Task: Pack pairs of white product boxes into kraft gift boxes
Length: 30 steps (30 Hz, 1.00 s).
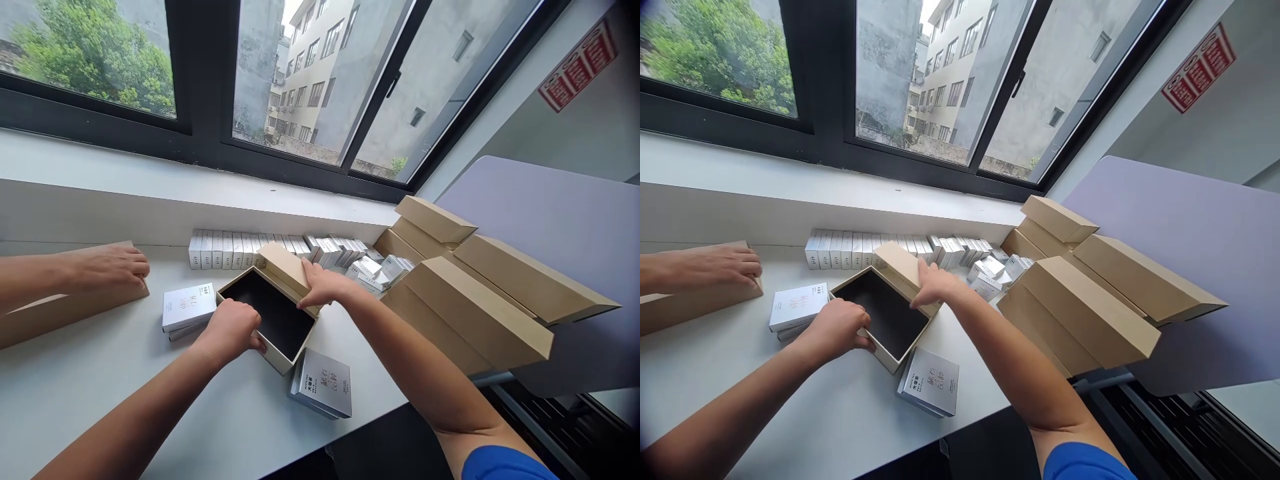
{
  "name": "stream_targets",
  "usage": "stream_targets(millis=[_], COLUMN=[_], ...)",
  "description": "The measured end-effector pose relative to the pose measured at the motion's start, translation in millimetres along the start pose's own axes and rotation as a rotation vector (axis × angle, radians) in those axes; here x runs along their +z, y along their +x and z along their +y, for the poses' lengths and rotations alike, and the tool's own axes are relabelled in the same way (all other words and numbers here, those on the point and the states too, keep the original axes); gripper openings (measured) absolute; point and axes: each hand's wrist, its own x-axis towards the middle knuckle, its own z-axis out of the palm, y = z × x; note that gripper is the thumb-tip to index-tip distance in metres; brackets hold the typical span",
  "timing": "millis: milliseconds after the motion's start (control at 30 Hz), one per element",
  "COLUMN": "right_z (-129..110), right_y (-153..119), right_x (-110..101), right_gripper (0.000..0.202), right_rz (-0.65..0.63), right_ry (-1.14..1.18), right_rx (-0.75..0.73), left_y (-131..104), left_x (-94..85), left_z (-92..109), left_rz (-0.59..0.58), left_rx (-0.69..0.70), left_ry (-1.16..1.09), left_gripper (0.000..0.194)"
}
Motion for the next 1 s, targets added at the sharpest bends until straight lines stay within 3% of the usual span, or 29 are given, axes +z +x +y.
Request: stream_targets(millis=[67,167,333,500,600,700,767,833,933,1000], right_z=[-8,-5,2,-21,-38,-48,-49,-46,-37,-31], right_y=[1,4,-6,-13,2,33,56,75,88,86], right_x=[8,2,-28,-48,-57,-60,-59,-54,-41,-31], right_gripper=[0.085,0.059,0.064,0.070,0.063,0.042,0.037,0.050,0.076,0.082], right_rz=[0.079,0.157,0.291,0.501,0.633,0.753,0.845,0.891,0.766,0.667], right_ry=[-0.124,-0.146,-0.140,-0.148,-0.118,-0.113,-0.111,-0.069,0.032,0.065], right_rx=[0.058,0.045,-0.053,-0.254,-0.383,-0.461,-0.424,-0.280,-0.025,0.013], left_y=[-1,-3,-8,-15,-16,-16,-18,-24,-38,-46], left_x=[0.9,1.4,-3.4,-10.3,-12.5,-15.6,-20.4,-28.2,-42.0,-47.3], left_z=[3,5,5,0,-7,-17,-27,-41,-67,-86], left_rz=[-0.008,-0.004,-0.020,-0.046,-0.033,-0.005,0.029,0.079,0.176,0.226], left_rx=[-0.003,-0.008,-0.019,0.006,0.030,0.038,0.043,0.034,-0.052,-0.148], left_ry=[-0.014,-0.032,-0.124,-0.185,-0.173,-0.181,-0.210,-0.266,-0.325,-0.299], left_gripper=[0.039,0.039,0.027,0.021,0.023,0.023,0.026,0.032,0.038,0.047])
